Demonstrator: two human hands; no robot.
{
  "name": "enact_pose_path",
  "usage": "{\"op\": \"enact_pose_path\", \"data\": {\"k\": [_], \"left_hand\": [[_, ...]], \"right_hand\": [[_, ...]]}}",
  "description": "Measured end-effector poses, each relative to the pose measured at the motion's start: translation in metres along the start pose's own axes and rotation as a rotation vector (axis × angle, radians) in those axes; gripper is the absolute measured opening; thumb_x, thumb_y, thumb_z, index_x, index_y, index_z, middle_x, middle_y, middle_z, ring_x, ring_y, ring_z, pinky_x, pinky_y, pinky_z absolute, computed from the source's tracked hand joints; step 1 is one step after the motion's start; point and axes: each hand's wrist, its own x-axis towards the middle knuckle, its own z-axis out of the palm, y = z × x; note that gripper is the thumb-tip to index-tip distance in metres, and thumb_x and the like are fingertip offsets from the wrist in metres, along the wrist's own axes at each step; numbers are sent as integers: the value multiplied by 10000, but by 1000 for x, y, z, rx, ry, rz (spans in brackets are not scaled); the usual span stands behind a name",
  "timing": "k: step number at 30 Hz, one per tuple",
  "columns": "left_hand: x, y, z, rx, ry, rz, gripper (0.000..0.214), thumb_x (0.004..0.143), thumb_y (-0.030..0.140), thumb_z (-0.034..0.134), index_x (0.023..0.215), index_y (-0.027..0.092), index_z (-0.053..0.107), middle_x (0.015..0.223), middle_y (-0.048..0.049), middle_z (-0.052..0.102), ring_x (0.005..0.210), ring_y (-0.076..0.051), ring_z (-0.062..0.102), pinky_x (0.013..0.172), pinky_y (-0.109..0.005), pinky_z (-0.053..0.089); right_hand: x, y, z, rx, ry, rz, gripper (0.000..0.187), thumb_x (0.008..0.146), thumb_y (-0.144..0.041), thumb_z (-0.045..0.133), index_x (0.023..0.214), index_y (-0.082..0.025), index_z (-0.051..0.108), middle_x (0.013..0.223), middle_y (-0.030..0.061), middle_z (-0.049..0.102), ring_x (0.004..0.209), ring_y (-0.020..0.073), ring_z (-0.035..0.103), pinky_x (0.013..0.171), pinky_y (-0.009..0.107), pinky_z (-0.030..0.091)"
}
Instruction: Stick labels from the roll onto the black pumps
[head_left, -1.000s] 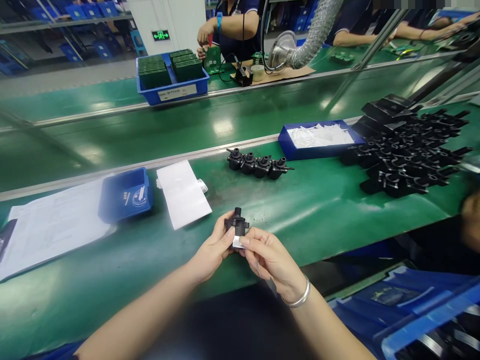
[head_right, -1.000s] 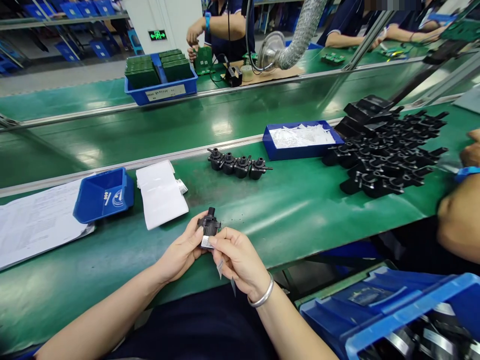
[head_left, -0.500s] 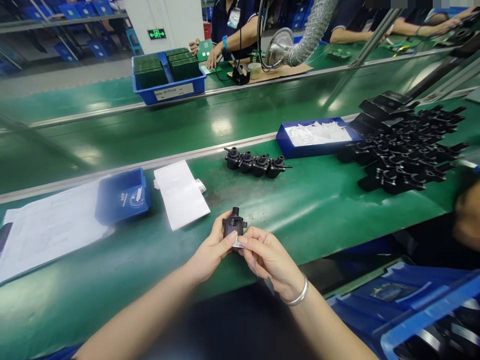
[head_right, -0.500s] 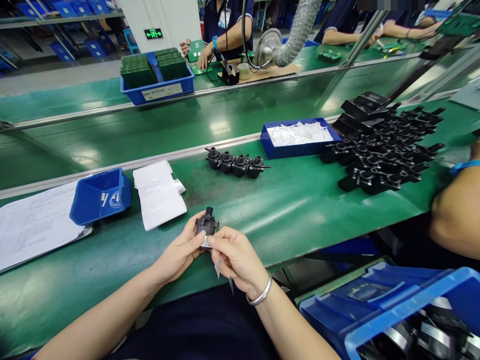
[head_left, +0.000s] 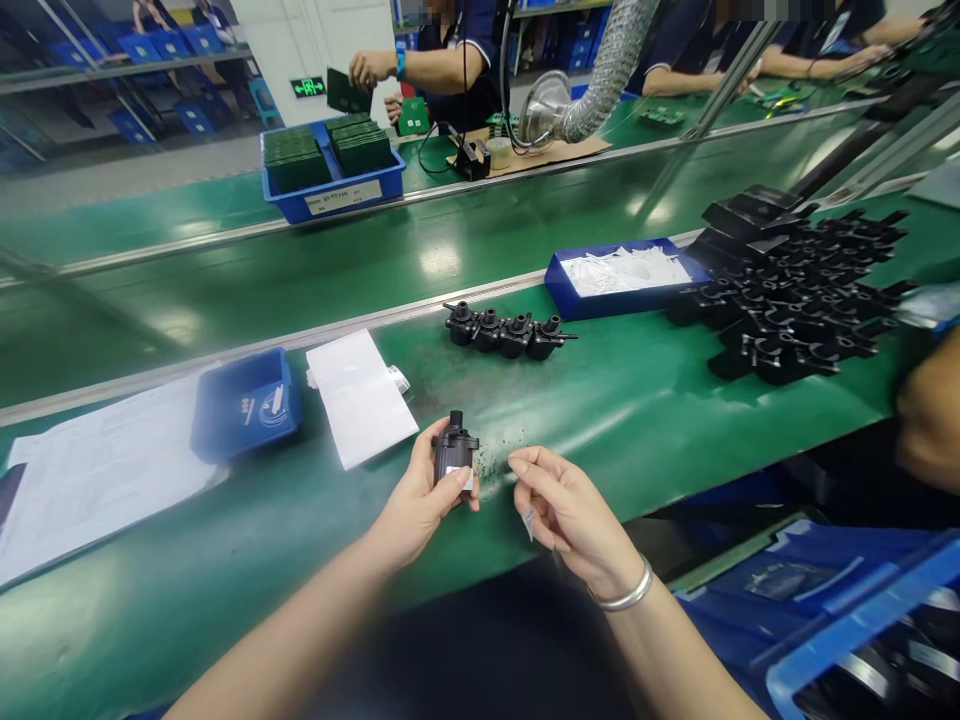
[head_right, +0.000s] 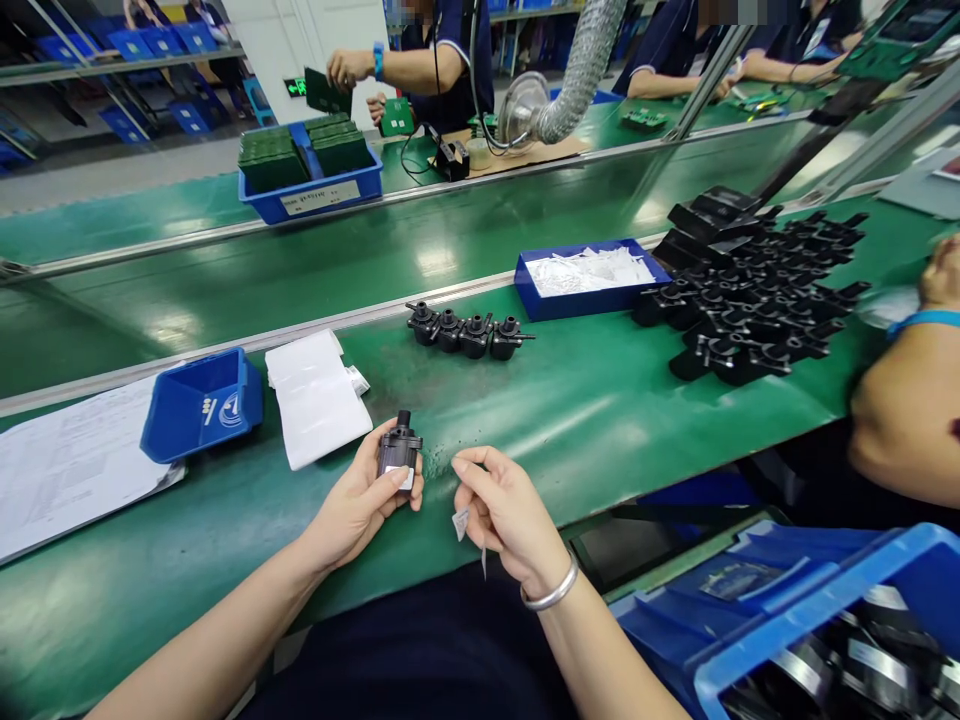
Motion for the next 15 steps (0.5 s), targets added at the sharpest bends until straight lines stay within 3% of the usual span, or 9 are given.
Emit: {"op": "enact_pose_path", "data": {"k": [6,11,15], "left_hand": [[4,-2,1,28,148,23,446,750,205,729,1096,203,446,748,45,497,514,-57,426,483,-220,375],[1,4,1,-111,20,8,256,880,351,617,1019,192,471,879,-15,546,662,-108,541,607,-283,469],[5,4,-2,-153,-29,4,228,950,379,495,1046,172,501,932,-54,587,718,-136,584,682,-325,500]], "right_hand": [[1,5,2,13,-99,46,320,820,-452,683,911,-185,532,537,-52,590,259,23,343,262,127,133],[3,5,2,82,-166,39,282,839,-415,671,914,-179,536,573,-48,600,258,2,308,272,127,125],[4,6,-6,184,-198,20,254,841,-369,668,963,-188,537,606,-48,612,260,-3,293,279,128,145]]}}
